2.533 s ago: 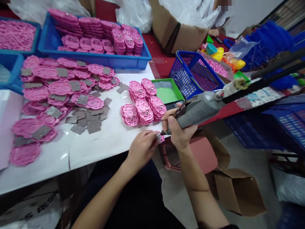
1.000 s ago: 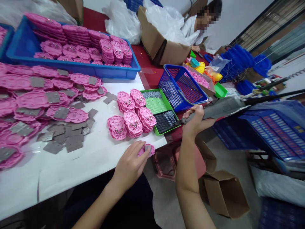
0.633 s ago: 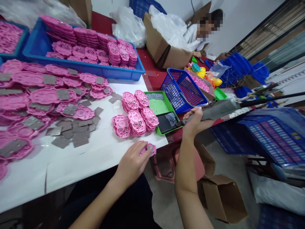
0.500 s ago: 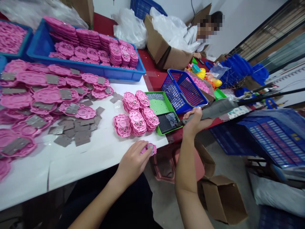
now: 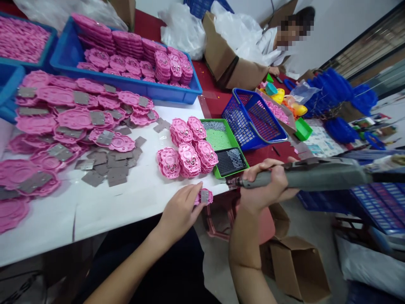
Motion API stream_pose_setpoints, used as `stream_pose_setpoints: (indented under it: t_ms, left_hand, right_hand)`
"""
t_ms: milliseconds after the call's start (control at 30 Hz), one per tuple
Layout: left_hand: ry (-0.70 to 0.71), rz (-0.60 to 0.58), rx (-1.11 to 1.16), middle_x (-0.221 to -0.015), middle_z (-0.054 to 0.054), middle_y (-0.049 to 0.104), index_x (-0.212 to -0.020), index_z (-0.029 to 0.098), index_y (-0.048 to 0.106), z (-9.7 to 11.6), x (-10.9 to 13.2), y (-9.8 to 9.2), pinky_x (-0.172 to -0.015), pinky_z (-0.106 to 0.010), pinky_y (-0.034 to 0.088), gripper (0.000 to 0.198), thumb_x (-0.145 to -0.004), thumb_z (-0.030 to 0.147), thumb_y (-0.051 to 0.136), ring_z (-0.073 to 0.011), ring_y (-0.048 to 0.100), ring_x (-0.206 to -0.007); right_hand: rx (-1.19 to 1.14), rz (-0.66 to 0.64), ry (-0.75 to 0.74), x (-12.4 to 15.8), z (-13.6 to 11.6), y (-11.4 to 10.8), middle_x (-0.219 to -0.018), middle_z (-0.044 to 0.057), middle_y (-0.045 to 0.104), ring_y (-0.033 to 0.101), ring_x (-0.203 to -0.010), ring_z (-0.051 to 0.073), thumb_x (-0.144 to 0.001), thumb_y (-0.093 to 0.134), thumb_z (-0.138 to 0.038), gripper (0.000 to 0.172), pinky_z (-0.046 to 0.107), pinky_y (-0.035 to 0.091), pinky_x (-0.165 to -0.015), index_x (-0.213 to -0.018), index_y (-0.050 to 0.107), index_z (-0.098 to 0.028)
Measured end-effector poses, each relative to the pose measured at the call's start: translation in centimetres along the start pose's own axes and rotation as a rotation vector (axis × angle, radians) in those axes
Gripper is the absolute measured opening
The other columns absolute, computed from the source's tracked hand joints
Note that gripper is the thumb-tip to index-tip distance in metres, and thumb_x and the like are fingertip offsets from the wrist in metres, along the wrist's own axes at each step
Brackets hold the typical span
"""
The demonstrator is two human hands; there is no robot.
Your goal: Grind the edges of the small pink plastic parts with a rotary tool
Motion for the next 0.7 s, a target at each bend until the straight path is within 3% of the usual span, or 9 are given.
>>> stream_pose_setpoints:
  t_ms: [133,200,700]
  left_hand:
    - [-0.002,-0.002,0.015,-0.127,-0.018,0.074,-0.147,0.016,0.05,0.1,0.0,0.0,-0.095,-0.046,0.065,0.044,-0.107,0.033,0.056,-0.0299,0.074,-0.113]
    - [-0.005,0.002,0.022,-0.126,-0.017,0.074,-0.147,0.016,0.05,0.1,-0.1,-0.1,-0.094,-0.046,0.065,0.043,-0.107,0.032,0.056,-0.0298,0.074,-0.112]
    - [-0.025,-0.021,0.063,-0.126,-0.017,0.073,-0.148,0.018,0.047,0.5,-0.4,-0.4,-0.093,-0.047,0.065,0.044,-0.106,0.027,0.056,-0.0299,0.074,-0.113]
  right_hand:
    - [-0.006,-0.183,0.117,3.6,0.5,1.1,-0.073,-0.009,0.064,0.048,-0.037,0.008,-0.087,0.062,-0.027,0.027,0.024,0.042,-0.037,-0.114,0.055,-0.028]
    - [0.01,-0.215,0.154,4.4,1.0,1.5,-0.072,-0.01,0.063,0.05,-0.037,0.007,-0.087,0.065,-0.029,0.028,0.024,0.043,-0.038,-0.112,0.054,-0.028]
    - [0.073,-0.296,0.109,4.8,1.4,2.3,-0.072,-0.01,0.062,0.048,-0.038,0.007,-0.088,0.066,-0.034,0.028,0.026,0.043,-0.038,-0.111,0.052,-0.029]
Point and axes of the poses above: each hand's wrist, its own x-axis away from the middle knuckle, its own y-axis out of the palm, z = x × y, the point moved 3 cm from there along -x, towards the middle knuckle
